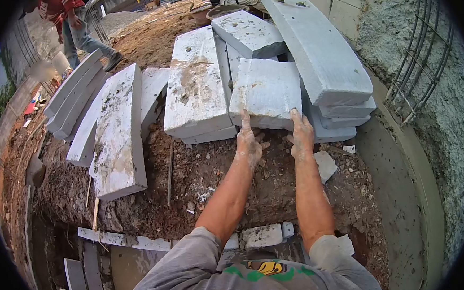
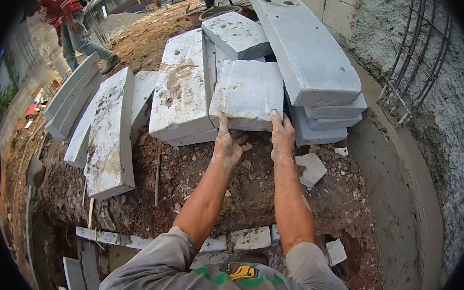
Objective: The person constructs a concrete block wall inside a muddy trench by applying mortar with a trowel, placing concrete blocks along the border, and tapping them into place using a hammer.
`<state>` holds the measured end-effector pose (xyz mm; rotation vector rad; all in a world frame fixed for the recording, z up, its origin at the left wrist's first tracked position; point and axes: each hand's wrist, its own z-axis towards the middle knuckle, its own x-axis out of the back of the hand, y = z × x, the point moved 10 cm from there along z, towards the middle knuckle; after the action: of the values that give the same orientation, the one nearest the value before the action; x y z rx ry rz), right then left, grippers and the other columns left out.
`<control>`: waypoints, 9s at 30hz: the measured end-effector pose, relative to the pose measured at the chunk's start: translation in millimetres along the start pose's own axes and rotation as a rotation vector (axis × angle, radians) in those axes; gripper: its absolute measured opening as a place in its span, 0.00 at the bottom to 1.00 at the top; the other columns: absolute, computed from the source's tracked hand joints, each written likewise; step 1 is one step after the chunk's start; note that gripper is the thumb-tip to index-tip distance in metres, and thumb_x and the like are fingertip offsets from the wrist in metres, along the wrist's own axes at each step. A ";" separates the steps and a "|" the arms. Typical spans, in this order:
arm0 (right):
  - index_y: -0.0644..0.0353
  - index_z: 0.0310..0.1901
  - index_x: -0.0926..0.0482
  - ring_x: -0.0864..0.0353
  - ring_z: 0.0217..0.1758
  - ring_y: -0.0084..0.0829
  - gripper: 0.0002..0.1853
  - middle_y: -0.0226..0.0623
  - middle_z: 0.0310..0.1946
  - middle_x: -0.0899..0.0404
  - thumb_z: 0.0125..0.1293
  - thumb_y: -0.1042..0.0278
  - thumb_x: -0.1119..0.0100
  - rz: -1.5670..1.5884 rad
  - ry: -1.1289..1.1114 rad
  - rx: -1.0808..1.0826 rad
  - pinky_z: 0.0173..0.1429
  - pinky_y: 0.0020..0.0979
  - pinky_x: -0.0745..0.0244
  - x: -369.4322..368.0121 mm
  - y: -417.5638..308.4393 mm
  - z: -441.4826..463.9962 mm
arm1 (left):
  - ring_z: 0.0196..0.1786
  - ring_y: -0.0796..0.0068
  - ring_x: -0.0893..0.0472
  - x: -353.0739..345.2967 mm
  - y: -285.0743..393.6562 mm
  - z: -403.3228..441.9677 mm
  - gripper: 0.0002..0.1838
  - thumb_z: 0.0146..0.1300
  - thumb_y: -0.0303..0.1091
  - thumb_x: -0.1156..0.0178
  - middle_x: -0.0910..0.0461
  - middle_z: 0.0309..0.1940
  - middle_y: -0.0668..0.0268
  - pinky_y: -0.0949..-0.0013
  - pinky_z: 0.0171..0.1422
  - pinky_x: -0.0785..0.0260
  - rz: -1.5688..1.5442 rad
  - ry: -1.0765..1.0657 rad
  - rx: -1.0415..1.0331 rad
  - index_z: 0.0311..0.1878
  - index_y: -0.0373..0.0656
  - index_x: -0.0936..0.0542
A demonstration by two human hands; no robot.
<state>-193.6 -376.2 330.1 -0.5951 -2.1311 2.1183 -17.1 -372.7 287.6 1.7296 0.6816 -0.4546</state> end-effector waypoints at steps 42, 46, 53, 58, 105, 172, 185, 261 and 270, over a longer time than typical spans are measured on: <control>0.62 0.67 0.43 0.43 0.67 0.45 0.48 0.44 0.64 0.40 0.49 0.49 0.31 0.438 -0.829 -0.240 0.70 0.51 0.51 -71.3 113.6 -232.0 | 0.63 0.59 0.33 181.7 127.4 -280.3 0.57 0.34 0.46 0.21 0.32 0.57 0.50 0.60 0.66 0.40 0.652 -0.128 -0.581 0.64 0.34 0.45; 0.65 0.65 0.41 0.41 0.66 0.47 0.44 0.46 0.63 0.39 0.49 0.55 0.32 0.426 -0.777 -0.102 0.69 0.52 0.50 -128.4 87.2 -272.8 | 0.66 0.64 0.36 250.1 154.2 -334.3 0.58 0.40 0.45 0.23 0.35 0.63 0.54 0.58 0.69 0.42 0.375 -0.237 -0.637 0.69 0.39 0.50; 0.68 0.63 0.40 0.31 0.57 0.44 0.43 0.50 0.54 0.33 0.44 0.62 0.34 0.074 -1.022 0.174 0.63 0.42 0.37 -297.6 66.7 -510.9 | 0.55 0.64 0.25 482.0 135.3 -459.8 0.38 0.53 0.59 0.36 0.22 0.51 0.55 0.64 0.61 0.35 0.752 0.129 -0.305 0.57 0.36 0.27; 0.71 0.60 0.40 0.30 0.55 0.44 0.49 0.51 0.50 0.30 0.33 0.63 0.28 -0.617 -1.129 0.467 0.63 0.38 0.38 -398.6 141.8 -639.8 | 0.54 0.62 0.23 734.7 84.1 -644.4 0.35 0.56 0.56 0.38 0.22 0.51 0.50 0.65 0.57 0.31 0.636 0.921 -0.085 0.55 0.33 0.26; 0.60 0.55 0.35 0.28 0.50 0.43 0.40 0.44 0.42 0.29 0.35 0.59 0.29 -0.176 -2.330 0.876 0.53 0.41 0.36 -921.8 475.5 -1236.4 | 0.50 0.74 0.23 1126.6 346.3 -993.6 0.28 0.63 0.49 0.42 0.22 0.49 0.63 0.70 0.49 0.32 0.032 2.171 -0.060 0.60 0.41 0.30; 0.53 0.62 0.38 0.37 0.62 0.46 0.47 0.44 0.54 0.33 0.32 0.73 0.30 -0.840 -2.434 1.608 0.72 0.44 0.50 -1215.1 662.5 -1416.8 | 0.56 0.64 0.24 1500.9 571.2 -1017.1 0.23 0.60 0.37 0.39 0.23 0.52 0.55 0.63 0.62 0.36 0.633 1.570 -0.057 0.56 0.36 0.26; 0.33 0.63 0.34 0.56 0.75 0.44 0.40 0.34 0.68 0.44 0.45 0.67 0.32 -1.049 -2.013 1.459 0.74 0.56 0.64 -1208.9 673.3 -1382.5 | 0.69 0.52 0.40 1527.3 596.2 -829.2 0.52 0.45 0.48 0.29 0.41 0.66 0.47 0.58 0.71 0.46 1.390 1.155 0.157 0.69 0.36 0.46; 0.64 0.41 0.20 0.19 0.44 0.45 0.21 0.49 0.37 0.18 0.58 0.51 0.41 -0.823 -0.139 -0.028 0.51 0.38 0.26 -720.8 479.4 -995.2 | 0.63 0.54 0.32 1570.9 599.8 -766.3 0.58 0.41 0.55 0.27 0.33 0.61 0.54 0.51 0.61 0.35 1.917 1.233 0.386 0.71 0.44 0.50; 0.67 0.39 0.23 0.21 0.42 0.54 0.18 0.57 0.33 0.21 0.56 0.58 0.43 -0.840 -0.001 0.152 0.48 0.47 0.28 -726.8 430.2 -1023.3 | 0.58 0.54 0.28 1451.7 561.4 -679.8 0.49 0.51 0.55 0.36 0.30 0.57 0.51 0.54 0.57 0.31 2.061 0.817 -0.029 0.68 0.35 0.46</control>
<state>899.4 342.8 108.5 0.2869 -1.7282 1.7370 1413.2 488.7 -24.0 1.6444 -0.7652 1.6724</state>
